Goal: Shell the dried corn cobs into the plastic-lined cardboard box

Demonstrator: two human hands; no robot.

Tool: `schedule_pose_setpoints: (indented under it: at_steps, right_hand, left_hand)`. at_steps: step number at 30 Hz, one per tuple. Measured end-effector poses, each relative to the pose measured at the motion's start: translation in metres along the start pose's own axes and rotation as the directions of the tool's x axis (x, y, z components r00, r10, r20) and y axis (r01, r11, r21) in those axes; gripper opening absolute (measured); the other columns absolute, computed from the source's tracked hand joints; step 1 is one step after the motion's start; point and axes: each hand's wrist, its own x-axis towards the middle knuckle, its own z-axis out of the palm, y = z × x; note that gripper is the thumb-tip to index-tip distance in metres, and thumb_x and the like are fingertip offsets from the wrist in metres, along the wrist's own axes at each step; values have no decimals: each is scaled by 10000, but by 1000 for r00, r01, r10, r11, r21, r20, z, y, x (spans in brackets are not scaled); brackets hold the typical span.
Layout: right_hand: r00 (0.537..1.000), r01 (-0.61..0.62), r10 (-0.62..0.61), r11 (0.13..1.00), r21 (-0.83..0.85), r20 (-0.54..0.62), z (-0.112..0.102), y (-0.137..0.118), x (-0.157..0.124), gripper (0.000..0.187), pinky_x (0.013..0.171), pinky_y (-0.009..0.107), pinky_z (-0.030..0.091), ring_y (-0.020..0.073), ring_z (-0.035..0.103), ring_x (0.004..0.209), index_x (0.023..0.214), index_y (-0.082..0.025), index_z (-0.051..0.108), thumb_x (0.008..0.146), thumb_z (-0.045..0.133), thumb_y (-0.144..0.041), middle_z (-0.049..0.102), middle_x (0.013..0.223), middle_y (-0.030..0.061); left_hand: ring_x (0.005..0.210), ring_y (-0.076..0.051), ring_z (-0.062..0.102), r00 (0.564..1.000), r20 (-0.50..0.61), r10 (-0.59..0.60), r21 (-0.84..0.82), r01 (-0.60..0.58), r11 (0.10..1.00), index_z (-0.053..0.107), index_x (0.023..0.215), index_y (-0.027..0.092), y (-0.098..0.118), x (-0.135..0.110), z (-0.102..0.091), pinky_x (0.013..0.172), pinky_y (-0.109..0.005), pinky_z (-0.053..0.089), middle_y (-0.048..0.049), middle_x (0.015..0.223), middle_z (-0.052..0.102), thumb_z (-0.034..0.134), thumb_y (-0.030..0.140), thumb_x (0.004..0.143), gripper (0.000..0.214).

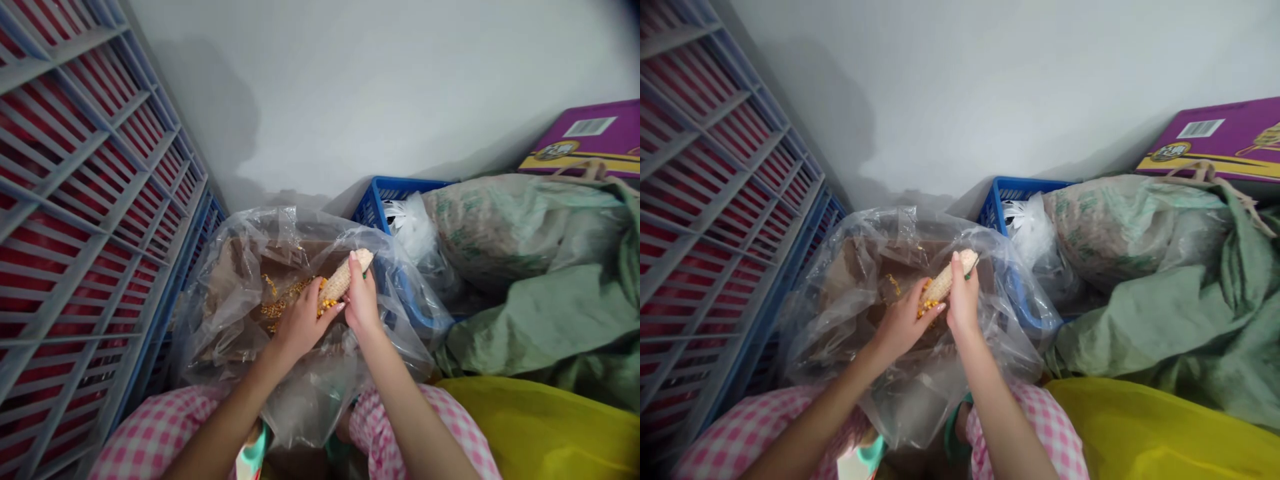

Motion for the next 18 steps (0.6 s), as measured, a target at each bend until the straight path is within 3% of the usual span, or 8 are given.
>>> schedule_pose_setpoints:
  at_steps: [6,11,15,18]
  right_hand:
    - [1000,11,-11,1000,24,-4,1,9,3,441,619,238,441,132,559,699,943,-190,534,651,655,-497,588,811,-10]
    - [1000,4,-3,1000,4,-27,-1,14,4,450,588,226,430,130,564,692,954,-189,538,645,656,-494,593,800,-13]
    - [996,-74,75,997,20,-44,-1,16,3,476,511,222,409,120,550,615,1013,-212,513,660,631,-509,571,745,-31]
    - [995,-83,85,996,27,-56,-1,15,4,492,486,216,398,114,543,600,1023,-218,510,650,638,-512,565,737,-37]
  left_hand:
    - [1010,-303,592,997,62,-44,119,36,992,376,1263,133,2,-1,4,788,-390,460,-181,1218,554,333,458,870,512]
    - [937,-256,623,998,0,-56,142,56,988,429,1216,150,-1,-1,10,732,-326,466,-166,1125,605,308,405,887,434]
    - [875,-238,633,992,-55,-112,53,115,992,534,1091,173,-2,1,9,753,-335,452,-140,1000,655,248,320,903,373]
    - [897,-226,621,978,-97,-185,-191,164,968,556,1064,196,-8,9,8,790,-338,447,-111,994,659,329,366,885,336]
